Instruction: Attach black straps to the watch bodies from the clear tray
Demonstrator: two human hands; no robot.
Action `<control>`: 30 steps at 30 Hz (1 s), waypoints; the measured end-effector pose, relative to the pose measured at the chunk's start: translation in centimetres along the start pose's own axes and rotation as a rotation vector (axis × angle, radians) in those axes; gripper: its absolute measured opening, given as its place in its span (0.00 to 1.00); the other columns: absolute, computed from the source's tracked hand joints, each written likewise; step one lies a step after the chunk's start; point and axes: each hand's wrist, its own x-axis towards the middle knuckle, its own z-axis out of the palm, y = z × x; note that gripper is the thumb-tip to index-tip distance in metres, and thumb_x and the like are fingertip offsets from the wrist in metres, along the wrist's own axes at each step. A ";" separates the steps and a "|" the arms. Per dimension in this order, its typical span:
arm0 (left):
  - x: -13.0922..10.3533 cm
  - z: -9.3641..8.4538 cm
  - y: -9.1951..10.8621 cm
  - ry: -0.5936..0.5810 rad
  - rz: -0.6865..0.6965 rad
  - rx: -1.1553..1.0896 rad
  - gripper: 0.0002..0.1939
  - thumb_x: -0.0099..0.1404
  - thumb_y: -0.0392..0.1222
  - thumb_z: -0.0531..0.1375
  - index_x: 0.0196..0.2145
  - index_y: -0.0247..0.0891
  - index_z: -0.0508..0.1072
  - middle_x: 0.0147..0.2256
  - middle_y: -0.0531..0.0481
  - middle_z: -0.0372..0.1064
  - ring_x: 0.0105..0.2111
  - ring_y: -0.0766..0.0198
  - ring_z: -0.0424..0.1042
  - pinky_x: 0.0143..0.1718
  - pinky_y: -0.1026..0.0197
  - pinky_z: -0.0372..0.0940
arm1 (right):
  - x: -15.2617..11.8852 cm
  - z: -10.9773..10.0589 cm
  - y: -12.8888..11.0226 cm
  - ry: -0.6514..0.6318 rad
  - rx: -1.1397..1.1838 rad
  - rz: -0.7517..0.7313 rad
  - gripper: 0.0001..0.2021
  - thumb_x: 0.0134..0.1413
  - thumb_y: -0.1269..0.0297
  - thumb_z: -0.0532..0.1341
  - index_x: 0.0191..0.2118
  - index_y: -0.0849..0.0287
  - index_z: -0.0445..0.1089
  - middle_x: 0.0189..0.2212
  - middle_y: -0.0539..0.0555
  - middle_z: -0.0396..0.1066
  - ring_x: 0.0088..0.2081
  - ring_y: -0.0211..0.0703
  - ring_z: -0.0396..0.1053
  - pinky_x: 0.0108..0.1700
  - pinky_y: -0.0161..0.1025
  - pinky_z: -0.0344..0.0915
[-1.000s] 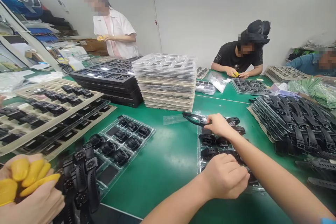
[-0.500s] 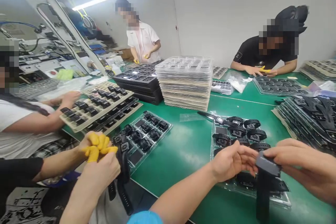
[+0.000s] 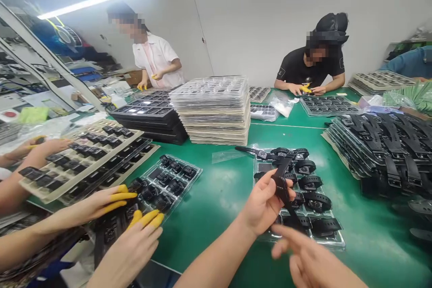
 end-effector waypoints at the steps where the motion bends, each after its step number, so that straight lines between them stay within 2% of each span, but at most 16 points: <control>1: -0.1 0.0 -0.2 -0.022 -0.006 0.008 0.24 0.59 0.52 0.72 0.47 0.37 0.73 0.38 0.46 0.77 0.33 0.62 0.78 0.40 0.57 0.71 | 1.0 0.4 0.4 0.126 0.126 -0.008 0.24 0.59 0.39 0.62 0.54 0.47 0.75 0.42 0.57 0.77 0.20 0.34 0.63 0.16 0.31 0.62; 3: -0.2 0.1 -0.4 -0.049 -0.020 0.016 0.21 0.60 0.52 0.71 0.44 0.36 0.74 0.35 0.47 0.76 0.33 0.62 0.77 0.40 0.57 0.71 | 2.7 0.4 0.4 0.347 0.267 -0.095 0.21 0.62 0.41 0.60 0.49 0.50 0.76 0.39 0.56 0.75 0.22 0.36 0.60 0.15 0.31 0.58; 5: -0.2 0.3 -0.6 -0.042 -0.035 0.032 0.20 0.62 0.55 0.69 0.39 0.34 0.74 0.29 0.49 0.74 0.30 0.63 0.75 0.37 0.60 0.69 | 3.8 -0.2 -0.5 0.499 0.289 -0.183 0.17 0.61 0.44 0.62 0.43 0.52 0.75 0.35 0.53 0.72 0.25 0.39 0.60 0.18 0.32 0.59; 7: -0.3 0.6 -0.6 -0.023 -0.056 0.093 0.21 0.63 0.57 0.67 0.36 0.33 0.74 0.23 0.52 0.70 0.26 0.66 0.72 0.34 0.63 0.66 | 4.2 -1.0 -1.5 0.596 0.235 -0.205 0.16 0.60 0.44 0.65 0.37 0.53 0.72 0.33 0.51 0.70 0.26 0.40 0.60 0.22 0.33 0.61; 9: -0.3 0.8 -0.5 0.009 -0.070 0.199 0.22 0.60 0.57 0.69 0.34 0.34 0.73 0.21 0.54 0.68 0.23 0.68 0.68 0.32 0.64 0.65 | 4.2 -1.8 -2.5 0.641 0.130 -0.203 0.20 0.58 0.41 0.65 0.33 0.54 0.69 0.29 0.49 0.67 0.25 0.38 0.58 0.24 0.33 0.59; 13: -0.5 1.1 -0.3 0.089 0.006 0.440 0.21 0.58 0.56 0.71 0.30 0.34 0.74 0.24 0.53 0.68 0.25 0.68 0.66 0.31 0.63 0.65 | 3.9 -2.5 -4.3 0.580 -0.235 -0.265 0.28 0.61 0.33 0.56 0.27 0.55 0.66 0.23 0.48 0.60 0.24 0.39 0.53 0.25 0.35 0.54; 16: -0.5 1.0 -0.1 0.119 0.136 0.651 0.17 0.63 0.53 0.67 0.31 0.34 0.76 0.27 0.51 0.70 0.28 0.67 0.67 0.33 0.64 0.65 | 3.8 -2.5 -5.2 0.503 -0.505 -0.278 0.28 0.64 0.36 0.54 0.25 0.55 0.63 0.23 0.48 0.59 0.27 0.41 0.55 0.29 0.37 0.54; 19: -0.6 0.5 -0.1 0.147 0.248 0.815 0.14 0.69 0.49 0.62 0.34 0.35 0.76 0.32 0.48 0.74 0.32 0.64 0.71 0.35 0.63 0.66 | 3.9 -2.7 -5.3 0.470 -0.514 -0.175 0.26 0.65 0.39 0.55 0.25 0.55 0.61 0.23 0.47 0.59 0.26 0.40 0.55 0.27 0.37 0.52; 22: -0.7 0.0 -0.2 0.050 0.378 1.026 0.12 0.71 0.46 0.59 0.42 0.36 0.77 0.38 0.44 0.77 0.37 0.60 0.75 0.40 0.60 0.69 | 3.8 -3.0 -4.7 0.468 -0.484 -0.138 0.25 0.66 0.42 0.55 0.25 0.55 0.63 0.24 0.47 0.59 0.26 0.40 0.56 0.27 0.37 0.52; 25: -0.9 -0.2 -0.5 -0.098 0.586 1.223 0.16 0.69 0.47 0.62 0.50 0.36 0.75 0.41 0.43 0.79 0.40 0.57 0.76 0.43 0.57 0.70 | 3.7 -3.0 -4.2 0.456 -0.565 -0.240 0.24 0.68 0.46 0.55 0.24 0.55 0.61 0.23 0.47 0.59 0.26 0.41 0.56 0.29 0.37 0.54; 27: -0.9 0.0 -0.6 -0.154 0.702 1.297 0.15 0.69 0.46 0.63 0.49 0.36 0.75 0.39 0.43 0.79 0.38 0.58 0.76 0.43 0.57 0.70 | 3.5 -3.1 -4.1 0.426 -0.594 -0.290 0.23 0.68 0.48 0.55 0.23 0.55 0.58 0.21 0.46 0.57 0.26 0.40 0.55 0.28 0.38 0.54; 30: -0.8 0.0 -0.5 -0.208 0.775 1.365 0.11 0.70 0.43 0.62 0.47 0.36 0.75 0.37 0.44 0.80 0.35 0.60 0.76 0.40 0.58 0.70 | 3.3 -3.1 -4.0 0.410 -0.609 -0.303 0.23 0.68 0.49 0.55 0.23 0.55 0.58 0.21 0.46 0.57 0.25 0.41 0.55 0.28 0.38 0.54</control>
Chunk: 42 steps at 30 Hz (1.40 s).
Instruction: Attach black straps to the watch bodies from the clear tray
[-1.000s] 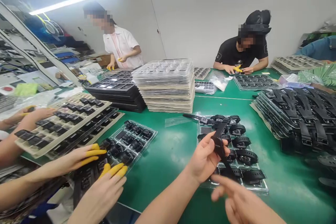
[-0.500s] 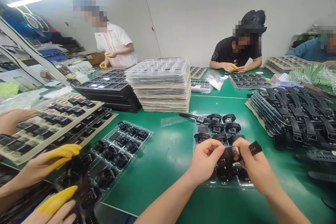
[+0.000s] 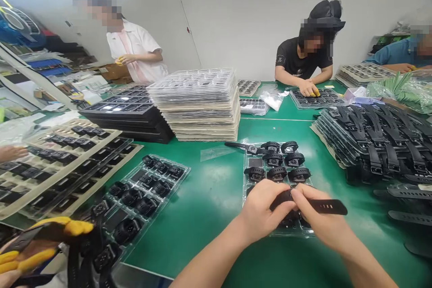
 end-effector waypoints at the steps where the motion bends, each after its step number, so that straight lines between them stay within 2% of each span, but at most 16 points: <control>1: 0.1 -0.1 -0.1 -0.011 0.015 0.013 0.11 0.70 0.43 0.62 0.47 0.36 0.75 0.37 0.44 0.80 0.34 0.60 0.76 0.39 0.58 0.70 | -0.1 0.0 0.0 0.007 0.002 0.009 0.23 0.68 0.49 0.55 0.23 0.55 0.60 0.21 0.46 0.58 0.26 0.41 0.56 0.28 0.38 0.54; 5: 0.2 -0.3 -0.4 -0.028 0.047 0.045 0.10 0.70 0.42 0.62 0.45 0.35 0.75 0.36 0.44 0.80 0.33 0.60 0.75 0.36 0.58 0.70 | -0.3 -0.1 -0.3 0.055 0.059 0.094 0.23 0.67 0.49 0.57 0.23 0.55 0.63 0.21 0.47 0.61 0.25 0.41 0.57 0.27 0.38 0.53; 9: 0.3 -0.5 -0.6 -0.034 0.039 0.058 0.08 0.70 0.42 0.62 0.43 0.35 0.76 0.34 0.45 0.79 0.31 0.61 0.75 0.36 0.59 0.71 | -0.3 -0.4 -0.6 0.087 0.119 0.209 0.22 0.66 0.49 0.58 0.23 0.56 0.62 0.20 0.46 0.59 0.23 0.39 0.55 0.26 0.37 0.52; 13: 0.4 -0.7 -0.4 -0.053 -0.008 0.025 0.08 0.68 0.41 0.62 0.43 0.36 0.76 0.35 0.44 0.79 0.34 0.59 0.76 0.38 0.58 0.72 | -0.2 -0.6 -0.4 0.095 0.092 0.214 0.23 0.66 0.49 0.57 0.22 0.56 0.61 0.20 0.46 0.57 0.23 0.39 0.55 0.26 0.37 0.52; 16: 0.4 -0.6 0.1 -0.121 -0.156 -0.115 0.15 0.66 0.43 0.65 0.49 0.37 0.75 0.41 0.43 0.79 0.39 0.57 0.77 0.43 0.57 0.72 | -0.2 -0.5 -0.2 0.063 0.061 0.181 0.24 0.67 0.48 0.56 0.21 0.55 0.59 0.19 0.46 0.55 0.23 0.39 0.54 0.25 0.36 0.52; 19: 0.5 -0.2 0.6 -0.131 -0.366 -0.346 0.11 0.67 0.44 0.64 0.46 0.39 0.77 0.39 0.46 0.78 0.38 0.59 0.75 0.44 0.58 0.70 | -0.3 -0.2 0.0 0.005 0.011 0.136 0.24 0.68 0.44 0.54 0.24 0.54 0.59 0.20 0.46 0.56 0.23 0.39 0.55 0.26 0.37 0.52; 20: 0.5 0.0 0.6 -0.089 -0.458 -0.450 0.10 0.68 0.45 0.63 0.44 0.39 0.77 0.37 0.47 0.77 0.35 0.61 0.74 0.41 0.59 0.69 | -0.4 -0.2 0.0 0.020 -0.011 0.117 0.22 0.68 0.43 0.54 0.28 0.54 0.62 0.20 0.45 0.56 0.24 0.40 0.55 0.26 0.37 0.52; 22: 0.6 0.5 0.5 0.047 -0.638 -0.698 0.13 0.68 0.50 0.63 0.44 0.38 0.77 0.32 0.50 0.72 0.30 0.66 0.70 0.34 0.62 0.66 | -0.6 0.0 0.2 0.087 0.003 0.043 0.21 0.66 0.38 0.53 0.38 0.52 0.64 0.22 0.44 0.57 0.25 0.41 0.56 0.28 0.37 0.54; 25: 0.7 1.0 0.3 0.204 -0.782 -1.031 0.22 0.64 0.57 0.67 0.44 0.36 0.76 0.27 0.55 0.63 0.25 0.71 0.61 0.28 0.65 0.58 | -0.9 0.5 0.4 0.098 0.162 -0.072 0.32 0.58 0.26 0.49 0.50 0.49 0.60 0.24 0.43 0.55 0.26 0.42 0.56 0.29 0.38 0.57; 26: 0.7 1.2 0.4 0.226 -0.795 -1.092 0.23 0.62 0.59 0.67 0.43 0.35 0.76 0.26 0.56 0.60 0.25 0.71 0.59 0.28 0.65 0.57 | -0.9 0.8 0.4 0.080 0.205 -0.080 0.34 0.57 0.25 0.46 0.51 0.50 0.61 0.24 0.43 0.55 0.25 0.42 0.56 0.29 0.39 0.57; 28: 0.7 1.3 0.5 0.229 -0.807 -1.137 0.25 0.61 0.61 0.68 0.41 0.35 0.77 0.25 0.56 0.58 0.25 0.71 0.56 0.29 0.65 0.55 | -0.8 1.2 0.3 0.070 0.204 -0.026 0.32 0.61 0.28 0.45 0.46 0.52 0.65 0.23 0.45 0.55 0.24 0.41 0.53 0.27 0.38 0.54; 31: 0.6 1.2 0.7 0.216 -0.798 -1.096 0.26 0.59 0.63 0.68 0.40 0.35 0.77 0.24 0.56 0.57 0.26 0.70 0.54 0.30 0.63 0.54 | -0.4 1.7 0.4 0.136 0.207 0.042 0.24 0.68 0.38 0.51 0.33 0.54 0.66 0.23 0.46 0.56 0.25 0.40 0.55 0.28 0.38 0.55; 33: 0.6 1.0 0.6 0.224 -0.773 -1.076 0.27 0.58 0.62 0.70 0.41 0.35 0.77 0.25 0.56 0.58 0.26 0.70 0.54 0.31 0.62 0.53 | 0.0 1.9 0.7 0.146 0.330 0.037 0.24 0.68 0.41 0.54 0.29 0.54 0.63 0.22 0.46 0.55 0.26 0.40 0.58 0.30 0.38 0.59; 36: 0.6 0.8 0.4 0.233 -0.731 -1.084 0.27 0.57 0.61 0.71 0.44 0.36 0.76 0.27 0.55 0.62 0.26 0.70 0.56 0.31 0.63 0.54 | 0.3 2.3 1.1 0.069 0.498 0.057 0.24 0.67 0.41 0.55 0.27 0.54 0.61 0.21 0.44 0.51 0.24 0.38 0.55 0.28 0.37 0.59; 39: 0.3 0.9 0.3 0.186 -0.699 -1.079 0.26 0.57 0.60 0.71 0.43 0.37 0.75 0.28 0.54 0.66 0.25 0.71 0.58 0.30 0.64 0.56 | 0.4 2.8 1.2 0.020 0.551 0.093 0.24 0.66 0.41 0.57 0.27 0.55 0.61 0.22 0.43 0.48 0.23 0.36 0.48 0.25 0.35 0.53; 42: -0.1 1.1 0.2 0.152 -0.670 -1.052 0.25 0.57 0.59 0.71 0.41 0.35 0.77 0.29 0.52 0.69 0.25 0.71 0.61 0.30 0.64 0.59 | 0.3 3.1 1.0 -0.029 0.581 0.108 0.26 0.62 0.38 0.60 0.26 0.55 0.59 0.22 0.43 0.46 0.23 0.36 0.46 0.24 0.34 0.50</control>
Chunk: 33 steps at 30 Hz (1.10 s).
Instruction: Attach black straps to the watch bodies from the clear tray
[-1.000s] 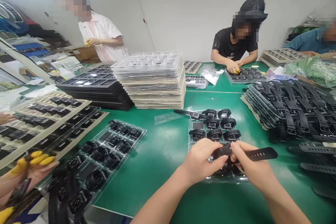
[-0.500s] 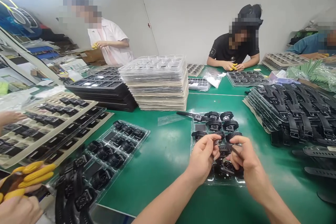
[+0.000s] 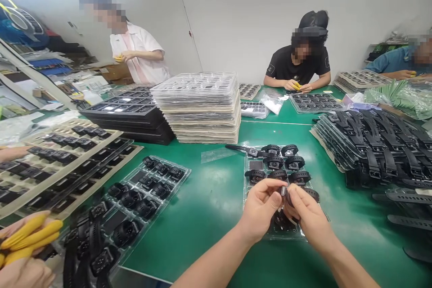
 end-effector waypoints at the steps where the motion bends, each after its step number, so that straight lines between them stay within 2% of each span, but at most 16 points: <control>1: 0.0 0.0 -0.1 0.007 0.007 0.002 0.25 0.57 0.59 0.71 0.40 0.35 0.77 0.30 0.52 0.70 0.25 0.71 0.61 0.30 0.64 0.60 | 0.0 0.1 0.0 -0.005 -0.002 0.007 0.26 0.62 0.38 0.60 0.27 0.55 0.60 0.22 0.43 0.45 0.23 0.35 0.45 0.24 0.34 0.49; 5: 0.0 0.1 -0.1 0.049 0.006 0.019 0.25 0.57 0.59 0.71 0.41 0.34 0.79 0.30 0.49 0.73 0.26 0.68 0.67 0.31 0.63 0.64 | -0.1 0.3 0.2 0.026 -0.015 0.001 0.25 0.62 0.38 0.59 0.28 0.56 0.61 0.23 0.43 0.47 0.23 0.36 0.46 0.24 0.34 0.50; 9: 0.1 0.3 0.0 0.023 -0.001 0.027 0.28 0.57 0.62 0.70 0.43 0.35 0.79 0.27 0.49 0.74 0.24 0.65 0.70 0.28 0.62 0.67 | 0.0 0.6 0.3 0.048 0.006 0.003 0.26 0.62 0.37 0.59 0.27 0.55 0.60 0.23 0.44 0.47 0.24 0.37 0.46 0.24 0.34 0.50; 14: 0.3 0.3 0.4 -0.022 -0.009 0.078 0.25 0.54 0.59 0.73 0.41 0.35 0.81 0.29 0.48 0.74 0.25 0.65 0.71 0.27 0.61 0.70 | 0.0 0.6 0.5 0.073 0.006 -0.002 0.26 0.61 0.37 0.60 0.27 0.55 0.59 0.23 0.43 0.47 0.23 0.37 0.45 0.24 0.34 0.49; 18: 0.2 0.1 0.5 -0.043 0.012 0.163 0.23 0.54 0.56 0.74 0.40 0.36 0.83 0.37 0.45 0.73 0.31 0.61 0.73 0.33 0.58 0.73 | -0.1 0.5 0.7 0.054 0.013 0.020 0.26 0.63 0.37 0.57 0.27 0.55 0.58 0.23 0.44 0.48 0.24 0.37 0.45 0.24 0.35 0.48; 21: 0.0 0.1 0.4 -0.008 0.086 0.269 0.21 0.55 0.55 0.73 0.39 0.36 0.84 0.36 0.44 0.73 0.36 0.59 0.74 0.40 0.57 0.72 | -0.5 0.7 0.7 0.045 0.034 0.033 0.24 0.64 0.39 0.57 0.29 0.55 0.60 0.23 0.44 0.48 0.24 0.37 0.45 0.24 0.34 0.48; 23: -0.1 0.3 0.3 0.008 0.096 0.291 0.21 0.56 0.55 0.73 0.40 0.36 0.84 0.35 0.44 0.73 0.35 0.59 0.74 0.39 0.57 0.72 | -0.7 0.9 0.5 0.106 0.011 0.012 0.22 0.64 0.40 0.58 0.32 0.54 0.62 0.23 0.44 0.51 0.24 0.37 0.47 0.24 0.33 0.50; 26: -0.1 0.5 0.3 -0.044 -0.018 0.231 0.22 0.57 0.58 0.71 0.38 0.35 0.82 0.33 0.46 0.72 0.29 0.61 0.74 0.34 0.57 0.72 | -0.9 0.8 -0.1 0.211 -0.052 -0.013 0.20 0.65 0.39 0.57 0.46 0.51 0.68 0.28 0.47 0.61 0.24 0.38 0.54 0.25 0.34 0.57; 28: 0.0 0.5 0.5 -0.109 -0.107 0.183 0.24 0.57 0.60 0.70 0.37 0.34 0.81 0.31 0.47 0.72 0.28 0.60 0.74 0.33 0.56 0.72 | -0.7 0.2 -0.9 0.158 -0.124 -0.005 0.22 0.64 0.39 0.57 0.49 0.51 0.71 0.33 0.51 0.68 0.28 0.41 0.62 0.29 0.36 0.63; 31: 0.2 0.5 0.7 -0.183 -0.165 0.168 0.26 0.55 0.62 0.71 0.34 0.33 0.79 0.27 0.50 0.69 0.28 0.64 0.68 0.33 0.61 0.66 | -0.2 -1.0 -2.3 0.013 -0.266 -0.017 0.19 0.60 0.42 0.63 0.37 0.54 0.78 0.33 0.53 0.70 0.36 0.47 0.67 0.39 0.40 0.68; 33: 0.2 0.3 0.6 -0.217 -0.227 0.130 0.27 0.55 0.64 0.70 0.31 0.32 0.77 0.23 0.55 0.60 0.24 0.71 0.58 0.27 0.65 0.56 | 0.0 -1.6 -3.0 0.021 -0.336 -0.060 0.18 0.58 0.45 0.65 0.29 0.55 0.78 0.30 0.52 0.67 0.35 0.47 0.66 0.38 0.40 0.67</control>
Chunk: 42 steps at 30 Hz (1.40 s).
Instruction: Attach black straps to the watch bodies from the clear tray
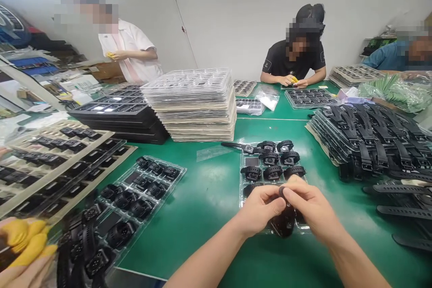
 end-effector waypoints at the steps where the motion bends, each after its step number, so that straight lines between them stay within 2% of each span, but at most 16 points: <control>1: 0.0 0.0 -0.1 -0.013 -0.035 -0.027 0.28 0.55 0.65 0.69 0.29 0.32 0.76 0.22 0.57 0.56 0.22 0.73 0.53 0.25 0.66 0.52 | 0.0 -0.2 -0.2 0.034 -0.009 -0.019 0.19 0.57 0.45 0.66 0.27 0.55 0.77 0.30 0.52 0.66 0.34 0.46 0.66 0.36 0.40 0.66; 2: 0.0 0.0 -0.2 -0.020 -0.069 -0.046 0.28 0.57 0.65 0.68 0.28 0.33 0.75 0.21 0.58 0.54 0.21 0.74 0.51 0.24 0.66 0.48 | 0.0 -0.2 -0.2 0.071 0.006 -0.022 0.19 0.57 0.46 0.66 0.25 0.56 0.75 0.29 0.51 0.65 0.33 0.45 0.65 0.34 0.39 0.66; 4: 0.1 0.0 -0.5 -0.017 -0.117 -0.049 0.29 0.59 0.66 0.66 0.27 0.32 0.74 0.21 0.57 0.57 0.21 0.73 0.52 0.24 0.66 0.48 | -0.1 0.0 -0.2 0.135 0.104 0.024 0.20 0.58 0.45 0.66 0.27 0.56 0.72 0.26 0.49 0.64 0.28 0.41 0.63 0.29 0.37 0.64; 7: 0.2 -0.1 -1.1 -0.046 -0.188 -0.080 0.29 0.60 0.66 0.66 0.30 0.31 0.78 0.23 0.54 0.62 0.22 0.72 0.57 0.24 0.67 0.52 | -0.2 0.7 0.1 0.218 0.253 0.105 0.20 0.60 0.43 0.64 0.30 0.56 0.67 0.20 0.45 0.63 0.21 0.36 0.60 0.23 0.33 0.60; 10: 0.3 -0.2 -1.9 -0.110 -0.251 -0.194 0.27 0.60 0.63 0.67 0.33 0.32 0.78 0.21 0.54 0.62 0.20 0.71 0.61 0.25 0.66 0.59 | 0.0 0.8 0.3 0.278 0.297 0.099 0.20 0.61 0.43 0.63 0.32 0.56 0.66 0.20 0.46 0.68 0.17 0.33 0.59 0.20 0.31 0.59; 14: 0.4 -0.4 -2.6 -0.185 -0.277 -0.287 0.24 0.63 0.60 0.66 0.34 0.32 0.77 0.22 0.52 0.67 0.23 0.65 0.72 0.28 0.62 0.70 | 0.2 0.5 0.1 0.307 0.307 0.097 0.20 0.62 0.43 0.63 0.32 0.56 0.65 0.16 0.43 0.64 0.15 0.32 0.60 0.18 0.30 0.59; 21: 0.3 -0.8 -3.0 -0.265 -0.299 -0.323 0.23 0.67 0.58 0.63 0.38 0.31 0.76 0.23 0.50 0.70 0.21 0.61 0.76 0.20 0.61 0.73 | 0.4 0.2 -0.1 0.354 0.326 0.100 0.20 0.60 0.43 0.64 0.33 0.56 0.65 0.17 0.42 0.64 0.16 0.32 0.61 0.18 0.29 0.61; 25: 0.2 -0.6 -3.1 -0.279 -0.313 -0.301 0.24 0.67 0.58 0.62 0.36 0.29 0.75 0.23 0.46 0.73 0.19 0.62 0.75 0.18 0.62 0.72 | 0.6 -0.3 0.2 0.438 0.300 0.055 0.20 0.60 0.43 0.65 0.33 0.56 0.65 0.25 0.47 0.72 0.17 0.30 0.61 0.18 0.28 0.60; 32: 0.2 -0.2 -2.4 -0.270 -0.335 -0.238 0.26 0.65 0.62 0.62 0.35 0.31 0.75 0.23 0.47 0.73 0.15 0.66 0.70 0.16 0.66 0.64 | 0.8 -0.6 0.4 0.413 0.292 0.047 0.19 0.63 0.45 0.63 0.33 0.56 0.65 0.24 0.46 0.70 0.18 0.31 0.61 0.19 0.28 0.61; 34: 0.1 0.1 -2.0 -0.235 -0.295 -0.144 0.26 0.66 0.63 0.61 0.35 0.32 0.74 0.23 0.49 0.71 0.15 0.67 0.68 0.17 0.66 0.63 | 0.8 -0.8 0.5 0.404 0.311 0.038 0.18 0.63 0.46 0.63 0.34 0.55 0.65 0.26 0.46 0.70 0.19 0.31 0.61 0.20 0.29 0.61; 36: -0.2 0.3 -1.5 -0.148 -0.179 0.103 0.23 0.69 0.60 0.58 0.37 0.33 0.75 0.25 0.49 0.71 0.18 0.67 0.68 0.20 0.64 0.65 | 0.7 -1.1 0.7 0.386 0.322 -0.002 0.16 0.65 0.46 0.62 0.37 0.54 0.65 0.28 0.47 0.70 0.21 0.33 0.62 0.22 0.31 0.62; 38: -0.5 0.3 -0.8 -0.025 0.048 0.497 0.18 0.72 0.53 0.57 0.39 0.35 0.76 0.30 0.47 0.71 0.26 0.64 0.71 0.28 0.61 0.69 | 0.4 -1.3 0.8 0.348 0.257 -0.075 0.16 0.66 0.45 0.60 0.43 0.53 0.66 0.29 0.47 0.69 0.24 0.36 0.62 0.25 0.33 0.64; 40: -0.7 0.0 -0.4 0.072 0.321 0.869 0.14 0.73 0.46 0.55 0.45 0.35 0.76 0.35 0.44 0.73 0.34 0.58 0.71 0.37 0.56 0.70 | -0.1 -1.2 0.7 0.238 0.107 -0.131 0.17 0.65 0.44 0.60 0.48 0.52 0.67 0.30 0.48 0.68 0.27 0.38 0.63 0.28 0.35 0.64; 42: -0.7 -0.4 -0.3 0.109 0.520 1.081 0.15 0.74 0.41 0.53 0.53 0.35 0.73 0.38 0.41 0.73 0.38 0.56 0.71 0.41 0.54 0.71 | -0.7 -0.7 0.6 0.099 -0.047 -0.096 0.18 0.64 0.46 0.62 0.49 0.53 0.70 0.30 0.49 0.68 0.29 0.41 0.65 0.32 0.37 0.65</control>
